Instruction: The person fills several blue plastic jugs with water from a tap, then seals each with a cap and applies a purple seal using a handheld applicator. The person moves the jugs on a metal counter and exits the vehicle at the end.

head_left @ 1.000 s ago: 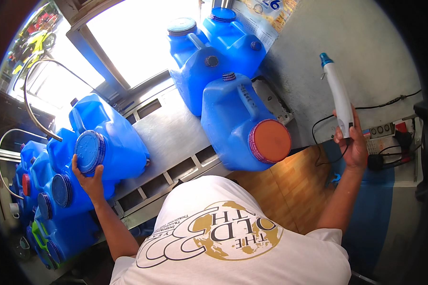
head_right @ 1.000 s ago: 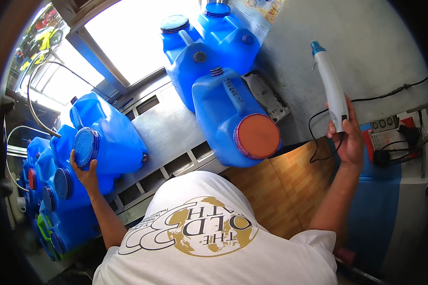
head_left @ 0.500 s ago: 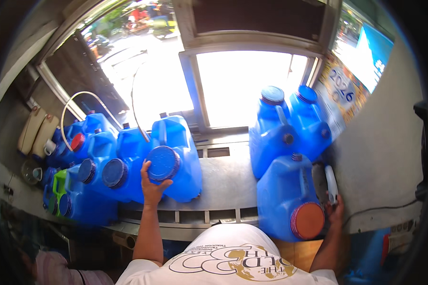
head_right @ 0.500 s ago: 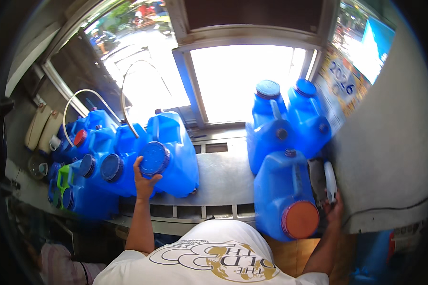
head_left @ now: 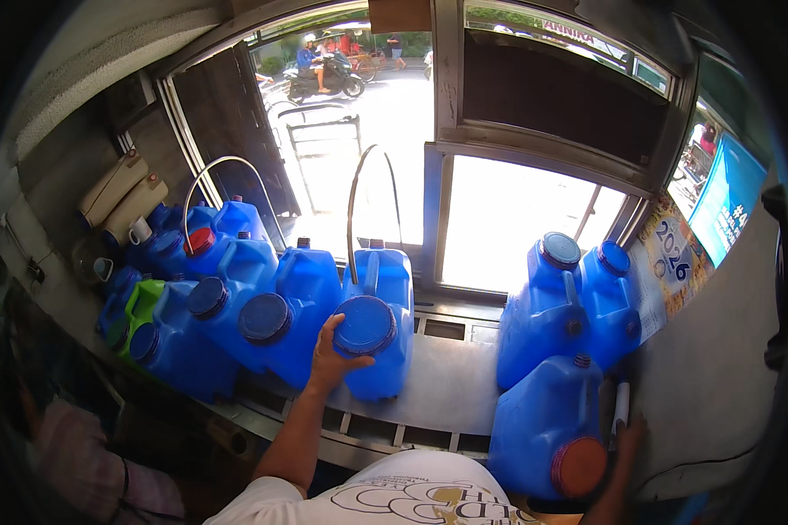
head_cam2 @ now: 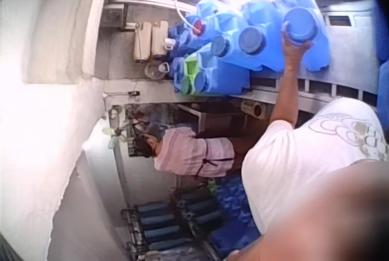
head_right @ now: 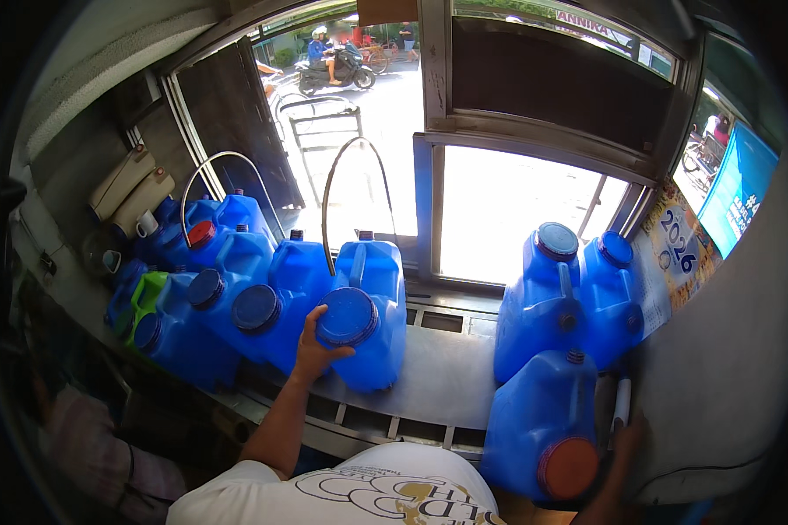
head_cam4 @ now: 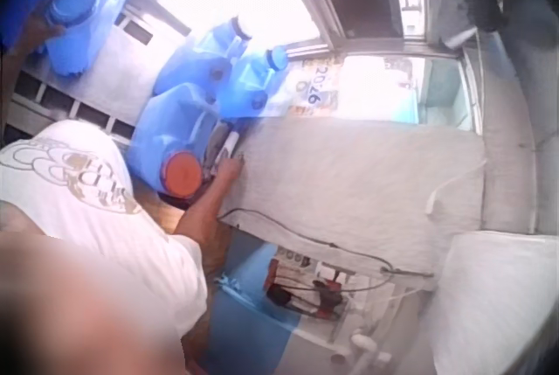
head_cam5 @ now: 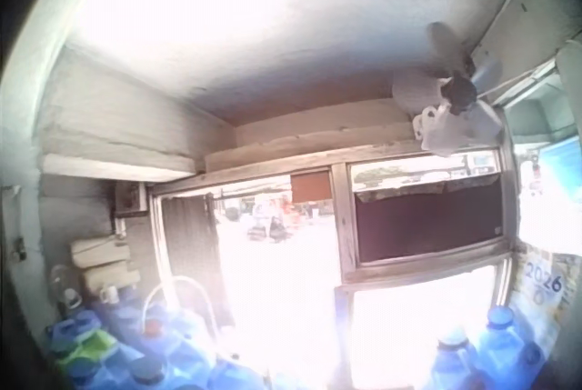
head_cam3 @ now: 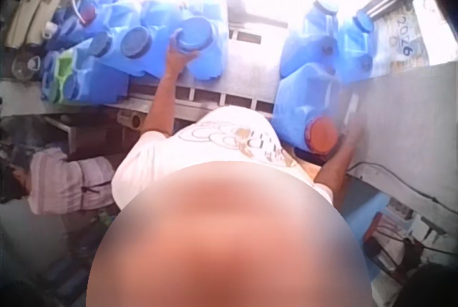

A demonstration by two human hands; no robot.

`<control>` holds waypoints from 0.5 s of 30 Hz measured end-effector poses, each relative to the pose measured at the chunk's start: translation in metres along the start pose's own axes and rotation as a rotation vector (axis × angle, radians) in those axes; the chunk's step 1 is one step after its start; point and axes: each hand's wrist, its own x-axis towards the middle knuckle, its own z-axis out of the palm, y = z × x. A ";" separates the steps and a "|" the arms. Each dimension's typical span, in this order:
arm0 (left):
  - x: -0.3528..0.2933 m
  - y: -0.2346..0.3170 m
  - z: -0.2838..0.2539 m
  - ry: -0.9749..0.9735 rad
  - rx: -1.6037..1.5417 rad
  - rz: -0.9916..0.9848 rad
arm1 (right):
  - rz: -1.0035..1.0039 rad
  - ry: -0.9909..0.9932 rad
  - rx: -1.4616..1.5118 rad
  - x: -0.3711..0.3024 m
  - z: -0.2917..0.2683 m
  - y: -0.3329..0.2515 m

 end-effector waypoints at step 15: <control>0.013 -0.030 -0.011 -0.152 -0.176 0.025 | -0.916 -0.659 0.643 -0.119 -0.043 -0.568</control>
